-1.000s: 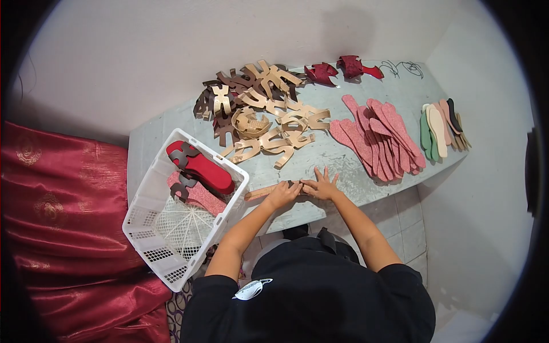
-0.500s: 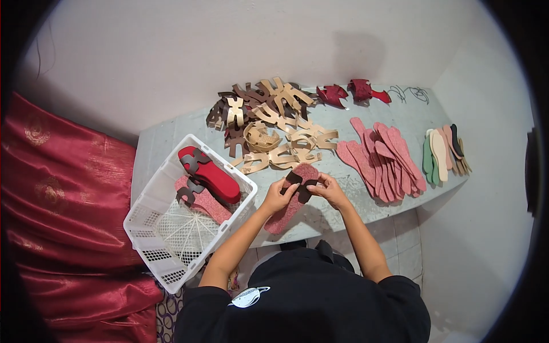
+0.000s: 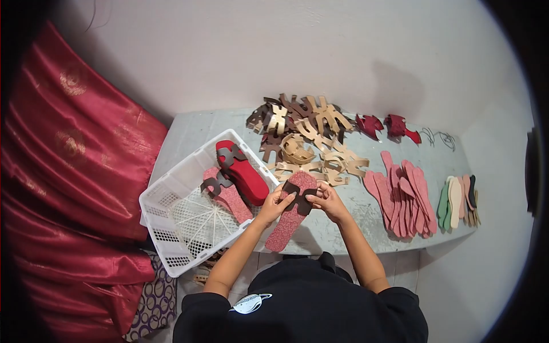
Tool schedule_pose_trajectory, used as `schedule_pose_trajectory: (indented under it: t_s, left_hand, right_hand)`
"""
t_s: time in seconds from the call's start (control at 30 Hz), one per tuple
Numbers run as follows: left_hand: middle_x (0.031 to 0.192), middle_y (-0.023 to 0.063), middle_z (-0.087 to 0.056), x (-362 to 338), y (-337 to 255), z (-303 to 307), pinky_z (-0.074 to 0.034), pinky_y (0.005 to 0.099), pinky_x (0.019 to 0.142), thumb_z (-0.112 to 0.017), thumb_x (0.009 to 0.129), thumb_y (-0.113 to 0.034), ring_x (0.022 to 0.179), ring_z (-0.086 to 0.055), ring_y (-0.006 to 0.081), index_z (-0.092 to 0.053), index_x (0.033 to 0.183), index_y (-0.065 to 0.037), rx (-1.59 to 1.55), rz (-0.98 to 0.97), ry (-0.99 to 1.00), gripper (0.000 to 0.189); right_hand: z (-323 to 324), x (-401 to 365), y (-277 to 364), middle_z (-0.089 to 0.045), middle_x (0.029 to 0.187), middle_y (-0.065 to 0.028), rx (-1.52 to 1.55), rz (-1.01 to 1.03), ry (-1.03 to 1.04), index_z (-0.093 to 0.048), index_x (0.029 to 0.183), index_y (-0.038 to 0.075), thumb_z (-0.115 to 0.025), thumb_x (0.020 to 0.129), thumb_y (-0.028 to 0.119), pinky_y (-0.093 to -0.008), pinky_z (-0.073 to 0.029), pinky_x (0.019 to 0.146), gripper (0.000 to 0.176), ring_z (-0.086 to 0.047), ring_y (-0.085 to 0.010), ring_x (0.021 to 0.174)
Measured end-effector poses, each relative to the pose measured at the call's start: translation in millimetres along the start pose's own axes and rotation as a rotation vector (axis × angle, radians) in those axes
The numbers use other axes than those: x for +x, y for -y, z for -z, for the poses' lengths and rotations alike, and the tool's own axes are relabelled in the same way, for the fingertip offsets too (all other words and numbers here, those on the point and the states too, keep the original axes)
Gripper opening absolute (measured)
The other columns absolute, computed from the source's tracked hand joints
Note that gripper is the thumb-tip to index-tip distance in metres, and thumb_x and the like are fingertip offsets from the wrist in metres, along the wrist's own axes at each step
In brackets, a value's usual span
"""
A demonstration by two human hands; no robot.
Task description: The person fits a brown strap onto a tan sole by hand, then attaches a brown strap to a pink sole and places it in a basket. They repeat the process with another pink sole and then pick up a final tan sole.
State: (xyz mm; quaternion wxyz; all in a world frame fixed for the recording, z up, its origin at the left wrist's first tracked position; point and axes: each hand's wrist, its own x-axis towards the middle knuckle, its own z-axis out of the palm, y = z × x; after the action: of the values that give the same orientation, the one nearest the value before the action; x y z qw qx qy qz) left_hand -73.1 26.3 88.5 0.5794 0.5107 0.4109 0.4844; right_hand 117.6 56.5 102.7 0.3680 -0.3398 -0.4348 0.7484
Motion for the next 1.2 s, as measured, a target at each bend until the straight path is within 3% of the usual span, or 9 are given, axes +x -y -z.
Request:
schedule_pose_trajectory:
  t_s: [0.07,0.27,0.5,0.7,0.8,1.1,1.2]
  left_hand:
    - [0.104,-0.0008,-0.053,-6,2,10,-0.039,0.0213,0.078,-0.055,0.086,-0.017,0.089,-0.050,0.0054,-0.059,0.096,-0.001,-0.054,0.040,-0.045,0.020]
    - [0.089,-0.0002,-0.059,-24,-22,26,-0.043,0.0209,0.073,-0.055,0.085,-0.018,0.079,-0.053,0.0051,-0.056,0.099,-0.004,-0.257,0.043,-0.195,0.020]
    - [0.089,-0.0004,-0.059,-42,-26,62,-0.043,0.0213,0.072,-0.055,0.085,-0.021,0.077,-0.053,0.0047,-0.058,0.097,-0.003,-0.296,0.069,-0.246,0.021]
    - [0.088,0.0010,-0.060,-49,-30,74,-0.045,0.0207,0.069,-0.053,0.086,-0.019,0.076,-0.056,0.0062,-0.057,0.094,-0.004,-0.334,0.002,-0.377,0.017]
    - [0.093,0.0008,-0.059,-50,-30,79,-0.043,0.0221,0.075,-0.054,0.086,-0.022,0.082,-0.054,0.0067,-0.055,0.103,-0.003,-0.389,0.052,-0.392,0.026]
    - [0.092,0.0004,-0.058,-45,-27,78,-0.042,0.0217,0.076,-0.054,0.086,-0.022,0.083,-0.054,0.0069,-0.056,0.101,-0.002,-0.452,0.102,-0.263,0.025]
    - [0.089,0.0005,-0.060,-42,-25,70,-0.044,0.0215,0.074,-0.052,0.087,-0.022,0.081,-0.056,0.0067,-0.058,0.094,-0.003,-0.326,-0.013,-0.412,0.021]
  right_hand:
    - [-8,10,1,-0.061,0.087,0.0005,-0.055,-0.001,0.029,-0.050,0.096,0.009,-0.063,0.077,0.008,-0.0206,-0.048,0.063,0.022,-0.057,-0.0057,0.074]
    - [-41,34,14,-0.061,0.084,0.0014,-0.092,-0.026,0.191,-0.050,0.093,0.010,-0.062,0.078,0.010,-0.0179,-0.044,0.060,0.020,-0.055,-0.0036,0.070]
    - [-80,57,17,-0.055,0.078,0.0047,-0.106,-0.024,0.310,-0.048,0.090,0.010,-0.062,0.078,0.010,-0.0169,-0.038,0.053,0.018,-0.048,-0.0017,0.062]
    - [-98,73,-1,-0.054,0.079,0.0045,-0.060,-0.003,0.275,-0.047,0.086,0.010,-0.063,0.078,0.008,-0.0157,-0.035,0.051,0.018,-0.048,-0.0006,0.064]
    - [-107,73,1,-0.054,0.078,0.0042,-0.060,-0.003,0.274,-0.046,0.086,0.010,-0.062,0.078,0.007,-0.0157,-0.033,0.049,0.018,-0.046,-0.0001,0.061]
    - [-99,73,-3,-0.054,0.077,0.0032,-0.080,0.027,0.251,-0.045,0.087,0.010,-0.061,0.078,0.007,-0.0167,-0.033,0.049,0.019,-0.044,-0.0016,0.058]
    - [-100,72,-2,-0.055,0.079,0.0030,-0.079,0.048,0.217,-0.045,0.088,0.010,-0.061,0.078,0.007,-0.0171,-0.034,0.051,0.019,-0.046,-0.0019,0.061]
